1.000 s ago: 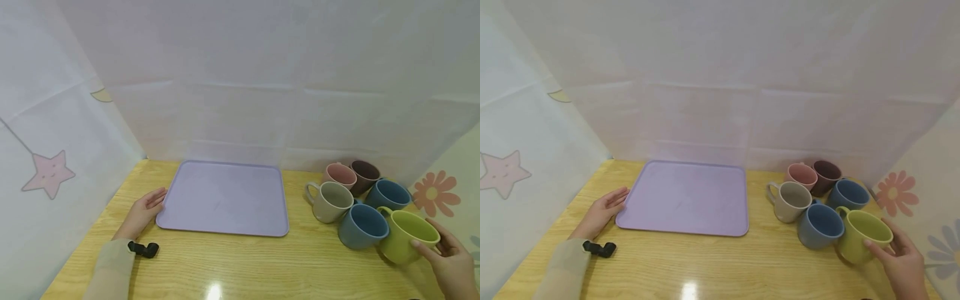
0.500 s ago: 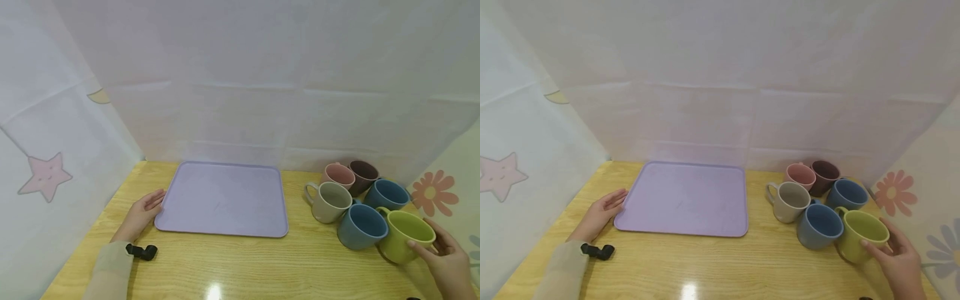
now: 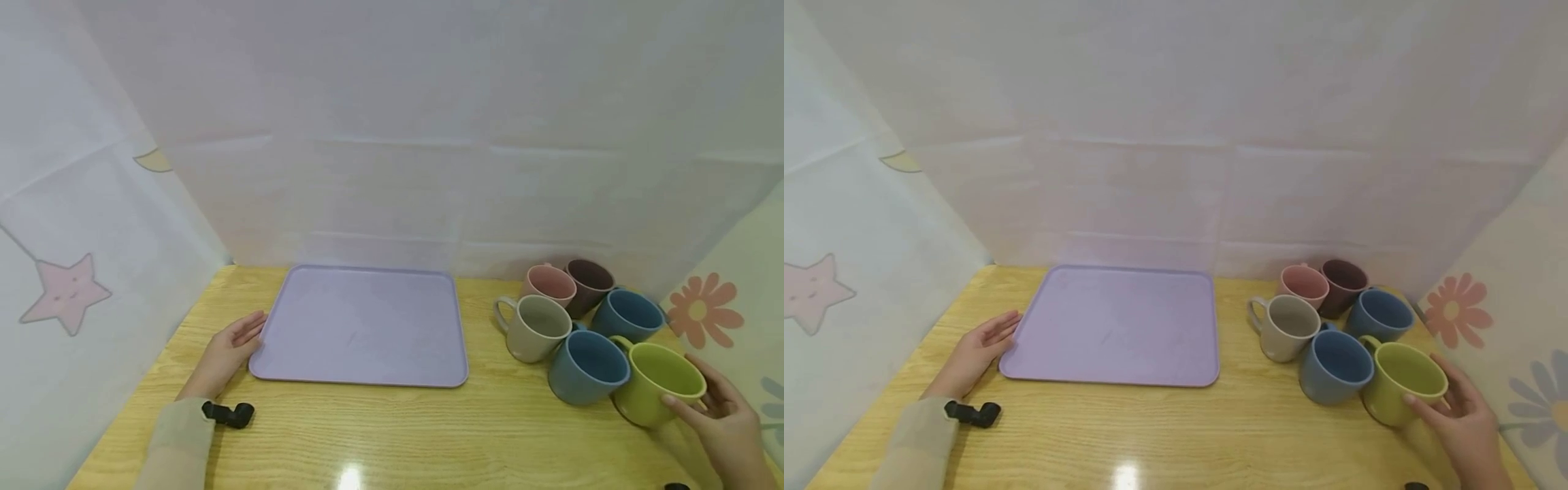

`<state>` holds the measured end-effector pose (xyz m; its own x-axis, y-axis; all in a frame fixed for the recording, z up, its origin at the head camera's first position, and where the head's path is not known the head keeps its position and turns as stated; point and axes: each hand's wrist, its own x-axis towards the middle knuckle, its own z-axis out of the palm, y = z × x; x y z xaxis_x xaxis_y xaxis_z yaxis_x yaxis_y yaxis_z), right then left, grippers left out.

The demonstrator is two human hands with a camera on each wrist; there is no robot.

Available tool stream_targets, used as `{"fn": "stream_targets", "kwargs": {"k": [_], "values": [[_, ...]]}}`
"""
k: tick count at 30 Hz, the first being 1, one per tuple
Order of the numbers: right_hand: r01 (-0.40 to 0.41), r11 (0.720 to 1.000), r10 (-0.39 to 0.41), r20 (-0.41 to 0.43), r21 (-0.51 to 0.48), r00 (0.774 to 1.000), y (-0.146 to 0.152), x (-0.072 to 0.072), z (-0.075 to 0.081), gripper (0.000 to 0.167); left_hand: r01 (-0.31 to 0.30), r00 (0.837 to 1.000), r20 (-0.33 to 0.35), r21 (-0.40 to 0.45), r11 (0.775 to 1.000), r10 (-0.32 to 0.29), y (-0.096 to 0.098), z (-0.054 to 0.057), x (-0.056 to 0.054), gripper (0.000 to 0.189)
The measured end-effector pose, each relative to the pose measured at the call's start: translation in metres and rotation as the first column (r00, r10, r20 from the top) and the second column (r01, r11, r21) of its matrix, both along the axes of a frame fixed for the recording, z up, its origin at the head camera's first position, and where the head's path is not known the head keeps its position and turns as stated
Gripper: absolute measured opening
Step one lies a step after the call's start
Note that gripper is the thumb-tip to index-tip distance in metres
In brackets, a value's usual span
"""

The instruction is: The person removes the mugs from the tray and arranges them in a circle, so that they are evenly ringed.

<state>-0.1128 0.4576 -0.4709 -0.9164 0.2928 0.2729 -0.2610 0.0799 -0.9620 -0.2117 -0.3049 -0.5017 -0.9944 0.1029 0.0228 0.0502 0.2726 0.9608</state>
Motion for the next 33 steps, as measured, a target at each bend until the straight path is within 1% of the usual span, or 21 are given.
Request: {"fn": "stream_targets", "kwargs": {"k": [3,7,11,16,24,27,33], "values": [[-0.068,0.997,0.067,-0.030,-0.031,0.997,0.005,0.002,-0.001,0.077,-0.001,1.000,0.000,-0.003,1.000,0.001,0.000,0.000,0.000,0.063],[-0.095,0.995,0.094,-0.028,-0.022,0.995,0.011,0.003,-0.004,0.076,0.000,1.000,-0.001,-0.003,1.000,0.000,0.000,0.000,0.001,0.063],[-0.157,0.987,0.156,-0.039,-0.038,0.987,0.016,0.002,-0.006,0.076,-0.002,1.000,-0.001,-0.012,1.000,0.002,0.000,-0.001,0.001,0.063],[-0.266,0.961,0.260,-0.080,-0.077,0.962,0.022,0.001,-0.009,0.076,-0.001,1.000,-0.003,-0.012,1.000,0.001,0.000,0.000,0.000,0.063],[-0.367,0.919,0.349,-0.138,-0.146,0.927,0.026,-0.002,-0.014,0.076,0.001,1.000,-0.027,-0.001,1.000,-0.001,-0.001,-0.001,0.000,0.062],[-0.399,0.908,0.381,-0.149,-0.126,0.913,0.027,-0.006,-0.015,0.077,0.002,1.000,-0.024,0.006,1.000,-0.002,0.000,0.000,0.000,0.062],[-0.434,0.897,0.416,-0.172,-0.084,0.893,0.027,-0.017,-0.016,0.077,0.000,1.000,-0.006,0.005,1.000,0.000,0.001,0.001,0.001,0.063]]}}
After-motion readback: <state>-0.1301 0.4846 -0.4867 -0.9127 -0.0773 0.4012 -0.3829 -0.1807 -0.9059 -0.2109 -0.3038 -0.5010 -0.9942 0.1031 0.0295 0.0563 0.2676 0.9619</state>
